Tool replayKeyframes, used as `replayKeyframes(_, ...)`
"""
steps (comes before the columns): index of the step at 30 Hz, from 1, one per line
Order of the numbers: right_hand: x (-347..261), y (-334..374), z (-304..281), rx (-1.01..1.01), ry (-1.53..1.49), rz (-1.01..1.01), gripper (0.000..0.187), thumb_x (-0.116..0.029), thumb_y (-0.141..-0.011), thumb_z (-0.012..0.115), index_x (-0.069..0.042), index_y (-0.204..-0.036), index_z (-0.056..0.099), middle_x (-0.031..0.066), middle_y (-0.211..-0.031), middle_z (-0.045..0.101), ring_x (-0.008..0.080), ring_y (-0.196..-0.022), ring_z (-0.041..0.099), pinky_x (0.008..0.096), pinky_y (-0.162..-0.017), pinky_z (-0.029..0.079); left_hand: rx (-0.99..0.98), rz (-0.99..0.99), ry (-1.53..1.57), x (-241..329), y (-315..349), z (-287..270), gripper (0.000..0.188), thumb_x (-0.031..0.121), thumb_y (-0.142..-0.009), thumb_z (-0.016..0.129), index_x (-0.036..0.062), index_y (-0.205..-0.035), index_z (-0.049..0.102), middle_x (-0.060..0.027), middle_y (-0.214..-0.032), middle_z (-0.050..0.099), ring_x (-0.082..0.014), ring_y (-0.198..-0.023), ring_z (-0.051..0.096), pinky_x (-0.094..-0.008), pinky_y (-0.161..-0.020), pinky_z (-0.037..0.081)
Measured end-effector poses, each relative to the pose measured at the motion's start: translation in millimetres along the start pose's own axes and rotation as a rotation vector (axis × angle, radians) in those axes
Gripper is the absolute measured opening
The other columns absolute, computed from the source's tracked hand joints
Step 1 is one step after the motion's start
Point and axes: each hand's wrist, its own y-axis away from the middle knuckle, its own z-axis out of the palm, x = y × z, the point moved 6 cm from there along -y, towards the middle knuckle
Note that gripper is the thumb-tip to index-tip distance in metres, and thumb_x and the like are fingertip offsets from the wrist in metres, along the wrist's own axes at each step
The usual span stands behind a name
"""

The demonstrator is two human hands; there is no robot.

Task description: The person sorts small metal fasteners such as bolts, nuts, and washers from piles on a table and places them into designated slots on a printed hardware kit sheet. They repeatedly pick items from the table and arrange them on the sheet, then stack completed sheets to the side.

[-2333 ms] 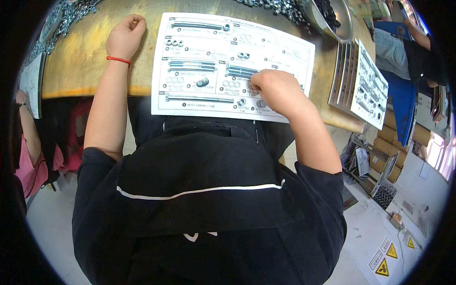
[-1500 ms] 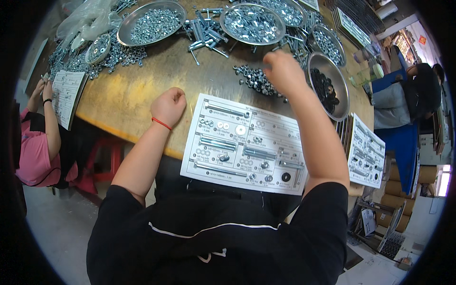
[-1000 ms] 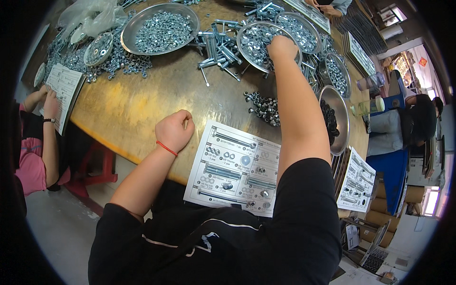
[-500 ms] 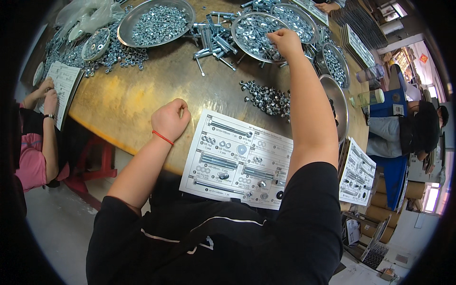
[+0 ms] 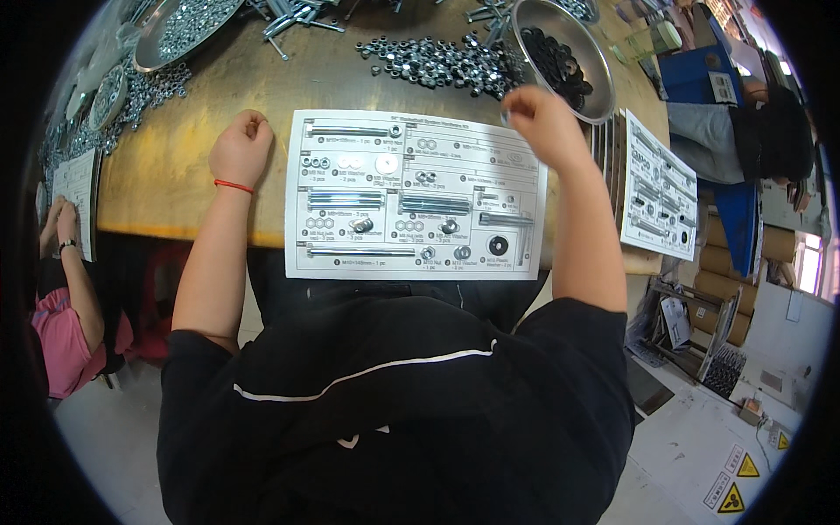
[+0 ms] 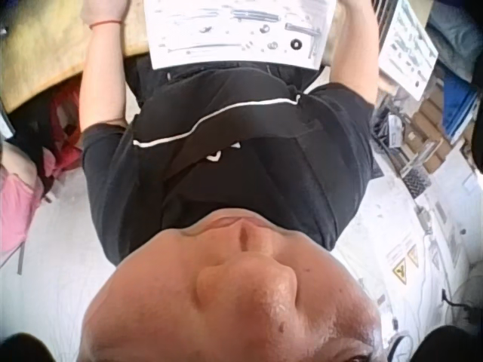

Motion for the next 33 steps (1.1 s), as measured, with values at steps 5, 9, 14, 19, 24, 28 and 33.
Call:
replayKeyframes(5, 46.5, 55.3, 20.3, -0.015, 0.127, 0.019, 0.016, 0.003, -0.08, 0.059, -0.002, -0.09, 0.07, 0.0159, -0.092, 0.066, 0.0301, -0.084, 0.065, 0.0355, -0.078, 0.05, 0.005, -0.013, -0.031, -0.5, -0.2, 1.4, 0.018, 0.032, -0.085, 0.059, 0.0185, -0.09, 0.069, -0.0011, -0.079, 0.07, -0.0214, -0.074, 0.066, -0.034, -0.064, 0.049)
replayKeyframes(9, 57.6, 63.7, 16.6, 0.191, 0.118, -0.114, 0.021, 0.003, -0.079, 0.06, -0.003, -0.097, 0.069, 0.0131, -0.1, 0.064, 0.0308, -0.088, 0.064, 0.0366, -0.079, 0.051, 0.037, 0.016, -0.039, -2.4, -1.1, 3.3, 0.019, 0.033, -0.085, 0.059, 0.0178, -0.091, 0.069, -0.002, -0.079, 0.07, -0.0216, -0.073, 0.066, -0.0337, -0.064, 0.05)
replayKeyframes(14, 54.0, 73.1, 21.4, 0.14, 0.036, 0.028, 0.023, -0.001, -0.078, 0.066, -0.003, -0.101, 0.068, 0.012, -0.099, 0.063, 0.0279, -0.088, 0.064, 0.0353, -0.079, 0.05, 0.069, 0.047, -0.047, -3.3, 0.3, 4.0, 0.019, 0.032, -0.085, 0.059, 0.0167, -0.091, 0.069, -0.0028, -0.078, 0.07, -0.0227, -0.072, 0.067, -0.0345, -0.064, 0.05)
replayKeyframes(19, 65.6, 61.7, 26.0, 0.189, 0.109, -0.065, 0.019, -0.003, -0.077, 0.069, -0.001, -0.096, 0.068, 0.011, -0.095, 0.061, 0.024, -0.082, 0.063, 0.034, -0.074, 0.05, 0.056, 0.017, -0.101, -3.3, -0.4, 5.2, 0.021, 0.034, -0.085, 0.059, 0.018, -0.095, 0.069, -0.0022, -0.083, 0.071, -0.0222, -0.076, 0.068, -0.0345, -0.067, 0.051)
replayKeyframes(24, 78.2, 57.7, 26.6, 0.153, -0.006, -0.058, 0.02, -0.003, -0.076, 0.071, 0.0, -0.096, 0.068, 0.0119, -0.096, 0.061, 0.0248, -0.082, 0.062, 0.0333, -0.074, 0.05, 0.043, 0.008, -0.098, -1.3, 0.0, 4.9, 0.022, 0.034, -0.085, 0.059, 0.0186, -0.097, 0.07, -0.0017, -0.086, 0.071, -0.0211, -0.08, 0.068, -0.0337, -0.071, 0.051)
replayKeyframes(28, 77.6, 62.8, 26.6, 0.201, -0.067, -0.073, 0.025, -0.005, -0.078, 0.07, -0.001, -0.103, 0.067, 0.0128, -0.096, 0.061, 0.0252, -0.082, 0.062, 0.0338, -0.075, 0.05, 0.01, 0.015, 0.114, -23.7, -4.9, 9.9, 0.025, 0.03, -0.085, 0.062, 0.0142, -0.103, 0.069, -0.0015, -0.081, 0.069, -0.0176, -0.076, 0.065, -0.0304, -0.072, 0.05)
replayKeyframes(33, 91.3, 99.9, 11.2, 0.47, -0.016, 0.027, 0.026, -0.009, -0.084, 0.065, -0.001, -0.109, 0.066, 0.0161, -0.098, 0.062, 0.0276, -0.084, 0.064, 0.0368, -0.074, 0.051, -0.061, 0.037, 0.606, -15.8, 27.5, 18.4, 0.047, 0.015, -0.085, 0.066, -0.0035, -0.126, 0.054, -0.0102, -0.111, 0.064, -0.0173, -0.097, 0.061, -0.0319, -0.088, 0.049)
